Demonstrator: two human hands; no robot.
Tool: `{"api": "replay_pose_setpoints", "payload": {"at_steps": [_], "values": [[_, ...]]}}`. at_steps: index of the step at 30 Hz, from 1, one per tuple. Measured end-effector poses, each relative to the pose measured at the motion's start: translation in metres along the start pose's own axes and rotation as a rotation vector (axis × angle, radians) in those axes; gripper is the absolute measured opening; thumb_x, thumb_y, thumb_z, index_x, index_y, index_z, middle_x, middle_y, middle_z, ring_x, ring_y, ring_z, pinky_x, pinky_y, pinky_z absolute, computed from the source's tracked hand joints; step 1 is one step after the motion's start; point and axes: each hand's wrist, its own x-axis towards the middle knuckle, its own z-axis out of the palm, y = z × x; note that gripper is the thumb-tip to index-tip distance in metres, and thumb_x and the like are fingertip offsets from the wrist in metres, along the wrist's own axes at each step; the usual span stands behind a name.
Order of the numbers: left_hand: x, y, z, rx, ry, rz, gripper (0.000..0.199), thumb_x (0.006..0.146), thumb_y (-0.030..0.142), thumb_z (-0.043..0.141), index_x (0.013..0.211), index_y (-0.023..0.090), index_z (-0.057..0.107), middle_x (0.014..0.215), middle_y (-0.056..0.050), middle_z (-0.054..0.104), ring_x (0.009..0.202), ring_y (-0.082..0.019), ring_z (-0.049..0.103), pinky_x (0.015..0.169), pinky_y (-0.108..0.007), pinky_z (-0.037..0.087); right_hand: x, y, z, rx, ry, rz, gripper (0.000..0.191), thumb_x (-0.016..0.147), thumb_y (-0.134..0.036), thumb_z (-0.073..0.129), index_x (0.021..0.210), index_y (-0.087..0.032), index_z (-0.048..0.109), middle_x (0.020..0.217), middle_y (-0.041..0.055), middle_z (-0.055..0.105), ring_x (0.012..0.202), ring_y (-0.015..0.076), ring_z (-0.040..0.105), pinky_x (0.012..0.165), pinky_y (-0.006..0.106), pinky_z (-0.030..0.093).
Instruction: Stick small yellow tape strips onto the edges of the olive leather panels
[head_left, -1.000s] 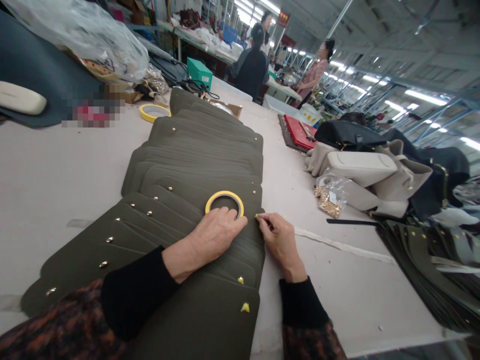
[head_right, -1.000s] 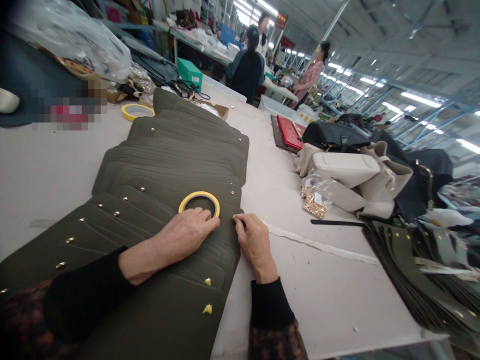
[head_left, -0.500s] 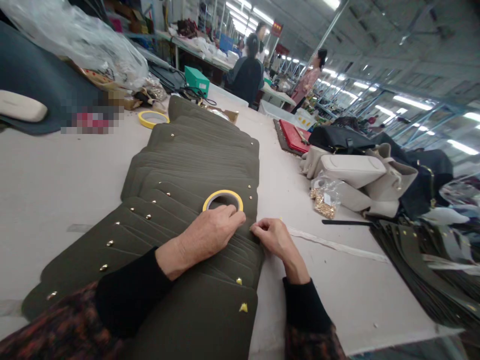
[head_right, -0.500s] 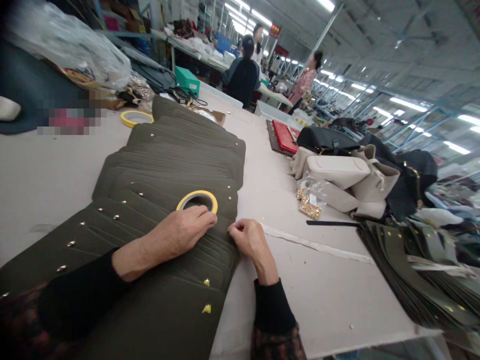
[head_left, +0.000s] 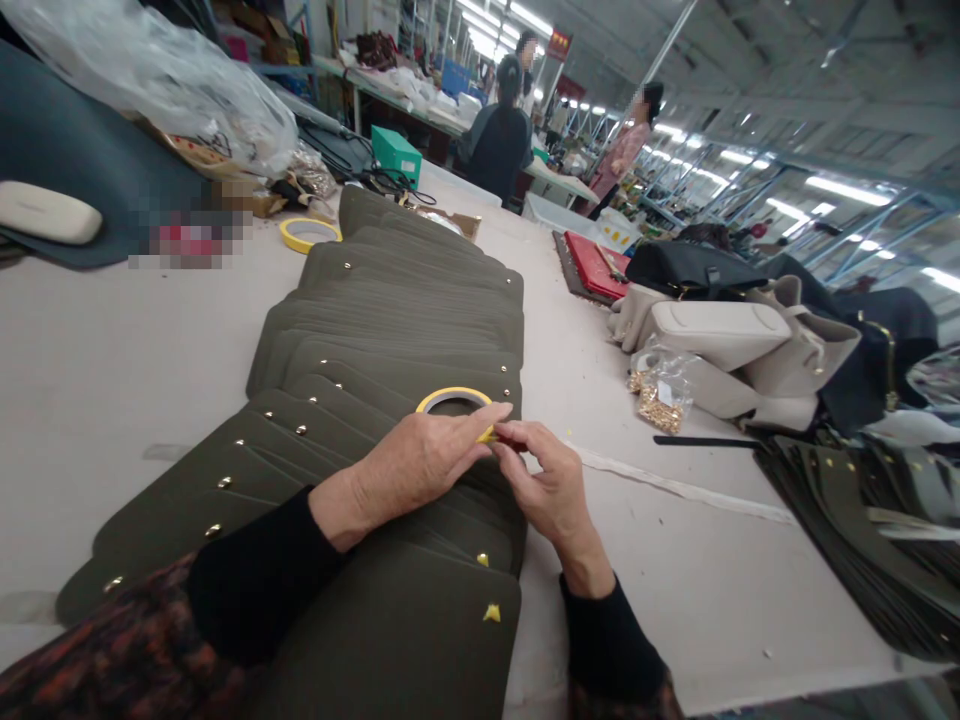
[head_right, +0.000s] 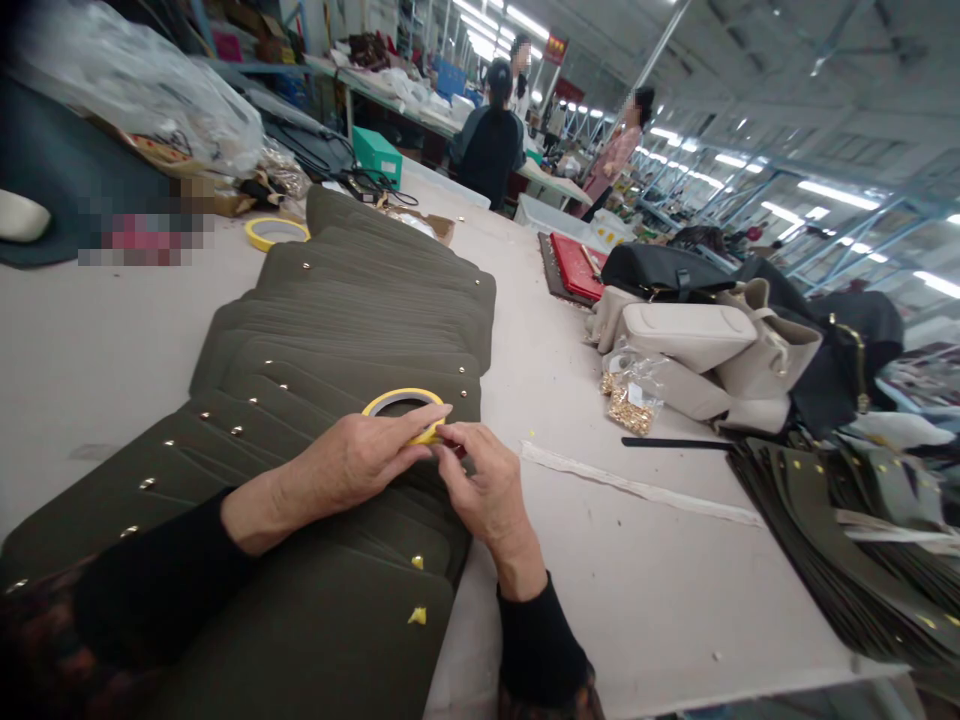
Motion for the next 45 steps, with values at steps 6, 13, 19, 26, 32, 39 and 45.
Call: {"api": "replay_pose_setpoints", "payload": {"at_steps": [6, 13, 19, 26, 32, 39, 45], "values": [[-0.003, 0.004, -0.002, 0.013, -0.067, -0.078, 0.032, 0.094, 0.022, 0.047, 0.125, 0.019, 0.042, 0.104, -0.005, 0.069, 0.090, -0.016, 0.068, 0.074, -0.026, 0.052, -0.001, -0.002, 0.009, -0.190, 0.011, -0.062, 0.017, 0.087, -0.016, 0.047, 0.083, -0.021, 0.063, 0.077, 0.0027, 0.068, 0.070, 0.0140, 0.062, 0.068, 0.026, 0.049], [0.002, 0.007, -0.005, 0.066, -0.121, -0.084, 0.015, 0.095, 0.020, 0.040, 0.093, 0.019, 0.054, 0.083, -0.001, 0.064, 0.077, -0.015, 0.064, 0.065, -0.024, 0.047, -0.006, -0.005, 0.013, -0.321, 0.092, -0.090, 0.017, 0.083, -0.014, 0.048, 0.079, -0.019, 0.064, 0.066, 0.0015, 0.063, 0.061, 0.0131, 0.057, 0.061, 0.025, 0.045], [0.005, 0.018, -0.004, 0.149, -0.013, -0.070, 0.021, 0.095, 0.020, 0.038, 0.082, 0.018, 0.055, 0.075, -0.001, 0.060, 0.069, -0.014, 0.058, 0.061, -0.024, 0.043, 0.000, -0.006, 0.017, 0.033, 0.186, 0.400, 0.013, 0.079, -0.025, 0.056, 0.079, -0.018, 0.067, 0.066, 0.0009, 0.067, 0.055, 0.0127, 0.059, 0.055, 0.025, 0.049], [0.009, 0.009, 0.002, 0.250, -0.066, -0.114, 0.019, 0.096, 0.021, 0.038, 0.093, 0.017, 0.056, 0.083, -0.004, 0.062, 0.079, -0.017, 0.058, 0.071, -0.029, 0.043, 0.002, 0.027, 0.003, 0.212, 0.189, 0.642, 0.025, 0.074, -0.040, 0.063, 0.078, -0.015, 0.068, 0.062, 0.0023, 0.067, 0.058, 0.0159, 0.062, 0.057, 0.028, 0.052], [0.014, 0.001, 0.004, 0.318, -0.225, -0.135, 0.015, 0.092, 0.016, 0.042, 0.094, 0.017, 0.056, 0.085, -0.007, 0.063, 0.082, -0.022, 0.054, 0.074, -0.036, 0.040, -0.003, 0.037, 0.003, 0.095, 0.067, 0.616, 0.023, 0.077, -0.038, 0.062, 0.080, -0.017, 0.070, 0.070, 0.0039, 0.071, 0.065, 0.0173, 0.065, 0.065, 0.028, 0.049], [0.010, 0.002, 0.005, 0.222, -0.288, -0.148, 0.015, 0.091, 0.014, 0.040, 0.098, 0.017, 0.054, 0.089, -0.005, 0.062, 0.081, -0.021, 0.055, 0.072, -0.035, 0.038, -0.001, 0.039, -0.002, 0.177, -0.107, 0.634, 0.021, 0.074, -0.035, 0.063, 0.076, -0.015, 0.070, 0.066, 0.0029, 0.069, 0.062, 0.0153, 0.062, 0.058, 0.025, 0.046], [0.009, 0.001, 0.006, 0.217, -0.295, -0.152, 0.016, 0.091, 0.014, 0.040, 0.098, 0.018, 0.054, 0.090, -0.005, 0.062, 0.082, -0.022, 0.055, 0.071, -0.036, 0.039, 0.003, 0.034, 0.005, -0.077, -0.149, 0.565, 0.020, 0.075, -0.031, 0.057, 0.076, -0.018, 0.072, 0.072, 0.0030, 0.072, 0.063, 0.0160, 0.062, 0.061, 0.027, 0.046]]}}
